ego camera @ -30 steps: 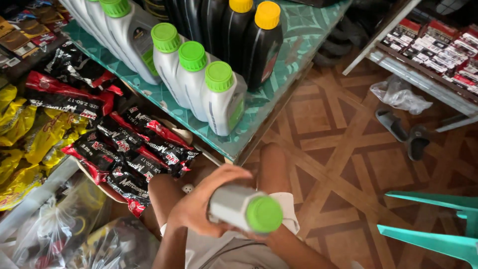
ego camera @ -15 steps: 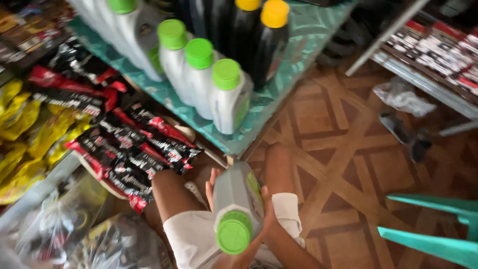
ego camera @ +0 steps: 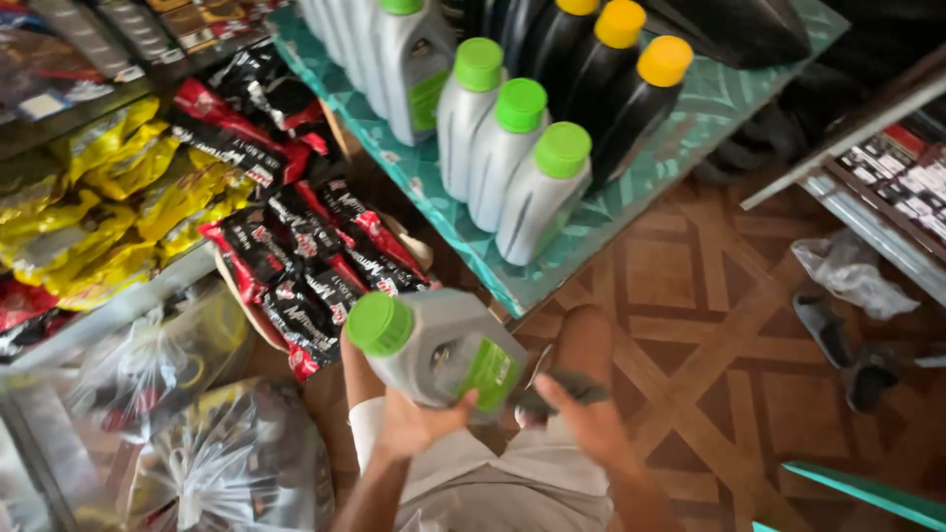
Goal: Organizing and wiping motor oil bottles on a display shelf.
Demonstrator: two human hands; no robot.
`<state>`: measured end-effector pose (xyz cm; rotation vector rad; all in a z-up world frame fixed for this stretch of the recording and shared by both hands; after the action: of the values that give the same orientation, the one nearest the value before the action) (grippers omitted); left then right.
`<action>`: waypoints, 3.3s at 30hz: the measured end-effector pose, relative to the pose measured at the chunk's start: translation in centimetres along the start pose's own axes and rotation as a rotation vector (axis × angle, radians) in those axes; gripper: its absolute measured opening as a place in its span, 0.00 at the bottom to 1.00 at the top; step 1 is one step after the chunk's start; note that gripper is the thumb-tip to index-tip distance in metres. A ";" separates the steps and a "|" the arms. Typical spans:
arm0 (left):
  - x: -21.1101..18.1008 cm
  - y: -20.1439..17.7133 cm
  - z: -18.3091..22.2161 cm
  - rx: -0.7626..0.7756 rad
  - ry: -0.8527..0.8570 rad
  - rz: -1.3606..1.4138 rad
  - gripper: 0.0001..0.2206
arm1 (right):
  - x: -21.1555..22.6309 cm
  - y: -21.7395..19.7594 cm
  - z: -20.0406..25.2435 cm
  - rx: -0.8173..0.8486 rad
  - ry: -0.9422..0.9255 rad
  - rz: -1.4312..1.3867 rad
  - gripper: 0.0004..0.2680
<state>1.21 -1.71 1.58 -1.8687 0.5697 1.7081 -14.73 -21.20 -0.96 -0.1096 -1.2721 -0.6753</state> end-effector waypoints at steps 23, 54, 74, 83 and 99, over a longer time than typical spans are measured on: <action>-5.1 -10.5 -20.3 -0.094 0.515 -0.227 0.38 | 32.2 18.0 -6.4 0.353 -1.200 1.303 0.12; -3.3 -5.0 -23.9 -0.376 0.467 -0.628 0.41 | 33.5 21.6 -20.4 0.501 -1.081 1.688 0.19; 2.1 0.6 -28.7 -0.402 0.471 -0.581 0.32 | 35.6 19.8 -22.9 0.334 -0.526 1.675 0.18; 2.2 0.8 -28.7 -0.292 0.354 -0.434 0.32 | 35.5 19.8 -23.0 0.217 -0.490 1.648 0.18; 2.3 0.4 -28.9 -0.274 0.372 -0.424 0.35 | 35.9 20.6 -25.3 0.136 -0.627 1.703 0.18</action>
<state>23.27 -20.45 0.73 -2.3221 0.0550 1.2162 22.06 -30.22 29.38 -1.1938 -1.2929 0.9838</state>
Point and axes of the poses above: each hand's wrist, its own z-axis away from the middle knuckle, its own y-axis out of the palm, x = y × z, the point moved 3 cm from there along -z, towards the middle knuckle, and after that the axes turned 13 degrees about -z, right-handed, at the moved point
